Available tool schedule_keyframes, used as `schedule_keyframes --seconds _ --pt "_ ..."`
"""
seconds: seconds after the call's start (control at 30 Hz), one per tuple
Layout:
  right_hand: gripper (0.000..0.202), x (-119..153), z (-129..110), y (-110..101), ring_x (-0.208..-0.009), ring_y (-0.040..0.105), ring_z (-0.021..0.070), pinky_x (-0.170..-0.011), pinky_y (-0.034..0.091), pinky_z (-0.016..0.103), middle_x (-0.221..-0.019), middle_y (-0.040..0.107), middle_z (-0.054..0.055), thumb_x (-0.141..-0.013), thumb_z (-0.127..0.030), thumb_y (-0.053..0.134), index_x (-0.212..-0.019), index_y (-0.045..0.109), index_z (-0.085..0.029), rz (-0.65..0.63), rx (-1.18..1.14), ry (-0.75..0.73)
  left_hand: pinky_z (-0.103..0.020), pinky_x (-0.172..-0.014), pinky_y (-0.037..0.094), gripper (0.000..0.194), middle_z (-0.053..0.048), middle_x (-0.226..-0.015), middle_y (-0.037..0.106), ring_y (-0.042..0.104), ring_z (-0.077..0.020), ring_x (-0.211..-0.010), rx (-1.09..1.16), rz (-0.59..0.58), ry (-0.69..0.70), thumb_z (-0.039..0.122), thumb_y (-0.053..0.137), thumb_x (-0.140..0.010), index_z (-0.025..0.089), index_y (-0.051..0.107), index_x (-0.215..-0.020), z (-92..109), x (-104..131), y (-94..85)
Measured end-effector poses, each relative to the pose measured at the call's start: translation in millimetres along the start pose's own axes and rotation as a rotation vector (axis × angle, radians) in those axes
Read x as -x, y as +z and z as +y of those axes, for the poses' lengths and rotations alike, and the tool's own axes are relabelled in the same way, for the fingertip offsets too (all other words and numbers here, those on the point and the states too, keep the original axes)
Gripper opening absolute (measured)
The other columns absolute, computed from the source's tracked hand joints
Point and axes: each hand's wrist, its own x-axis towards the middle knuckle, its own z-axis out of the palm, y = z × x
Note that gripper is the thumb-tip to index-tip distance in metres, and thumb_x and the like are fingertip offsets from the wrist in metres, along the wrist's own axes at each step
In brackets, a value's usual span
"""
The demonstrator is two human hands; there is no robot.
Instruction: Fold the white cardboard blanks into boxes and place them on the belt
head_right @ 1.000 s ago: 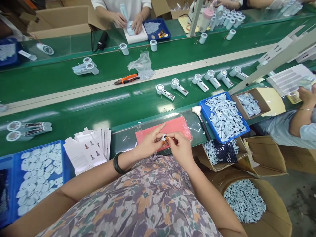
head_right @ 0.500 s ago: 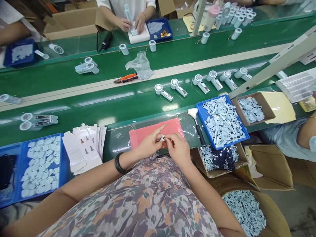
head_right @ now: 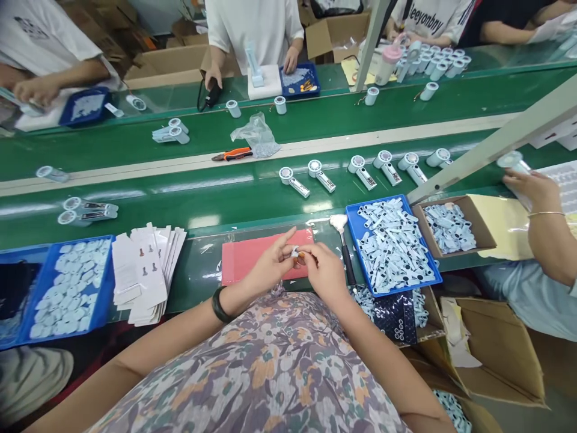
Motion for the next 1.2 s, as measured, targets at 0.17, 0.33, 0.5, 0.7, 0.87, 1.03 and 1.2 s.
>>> schedule_keyframes --seconds 0.17,0.33,0.5,0.7,0.87,1.03,1.2 --pt "0.02 -14 -1 3 -0.083 0.069 0.019 -0.075 0.054 0.031 -0.095 0.071 0.006 -0.096 -0.026 0.057 -0.091 0.076 -0.023 0.024 -0.077 -0.007 -0.031 -0.089 0.053 0.087 -0.001 -0.092 0.07 0.065 -0.0125 -0.082 0.088 0.04 -0.026 0.012 0.064 -0.085 0.015 0.026 -0.164 8 -4 -6.5" --pt "0.019 -22 -6 18 -0.08 0.068 0.0183 -0.074 0.054 0.031 -0.091 0.07 0.004 -0.096 -0.027 0.058 -0.088 0.074 -0.023 0.002 -0.092 -0.001 -0.03 -0.086 0.052 0.083 0.001 -0.09 0.069 0.063 -0.0117 -0.081 0.044 0.046 -0.031 0.008 0.061 -0.086 0.016 0.03 -0.162 12 -3 -20.8" --pt "0.019 -22 -12 30 -0.075 0.066 0.017 -0.072 0.053 0.03 -0.088 0.07 0.003 -0.097 -0.029 0.057 -0.088 0.073 -0.023 0.034 -0.05 -0.014 -0.028 -0.084 0.052 0.081 0.002 -0.086 0.067 0.062 -0.0112 -0.079 0.046 0.054 -0.027 0.007 0.06 -0.086 0.016 0.033 -0.162 14 -3 -28.7" --pt "0.019 -22 -12 35 -0.072 0.065 0.0167 -0.071 0.053 0.03 -0.086 0.071 0.003 -0.098 -0.03 0.056 -0.093 0.073 -0.023 0.056 -0.038 -0.001 -0.026 -0.082 0.052 0.084 0.003 -0.082 0.065 0.062 -0.0107 -0.077 0.052 0.04 -0.017 0.004 0.056 -0.084 0.017 0.031 -0.163 15 -3 -32.5" --pt "0.018 -20 -9 32 -0.072 0.065 0.0158 -0.071 0.051 0.028 -0.086 0.071 0.002 -0.098 -0.027 0.057 -0.091 0.073 -0.023 0.031 -0.029 -0.017 -0.025 -0.08 0.053 0.083 0.003 -0.081 0.065 0.063 -0.0109 -0.077 0.043 0.042 -0.009 0.005 0.057 -0.084 0.019 0.033 -0.163 13 0 -29.5" --pt "0.02 -20 -3 24 -0.077 0.067 0.0171 -0.073 0.05 0.029 -0.087 0.07 0.002 -0.099 -0.026 0.055 -0.093 0.074 -0.024 -0.035 0.038 -0.067 -0.025 -0.079 0.054 0.082 0.004 -0.08 0.065 0.063 -0.0108 -0.076 0.024 0.082 -0.023 0.005 0.058 -0.083 0.016 0.036 -0.161 9 -2 -21.8" --pt "0.024 -16 0 22 -0.086 0.066 0.021 -0.079 0.047 0.033 -0.096 0.074 0.007 -0.102 -0.024 0.053 -0.099 0.076 -0.026 0.028 0.308 -0.2 -0.03 -0.084 0.058 0.081 0.002 -0.083 0.07 0.067 -0.0142 -0.08 -0.012 0.14 -0.053 0.015 0.064 -0.081 0.012 0.039 -0.158 16 -5 -9.0"
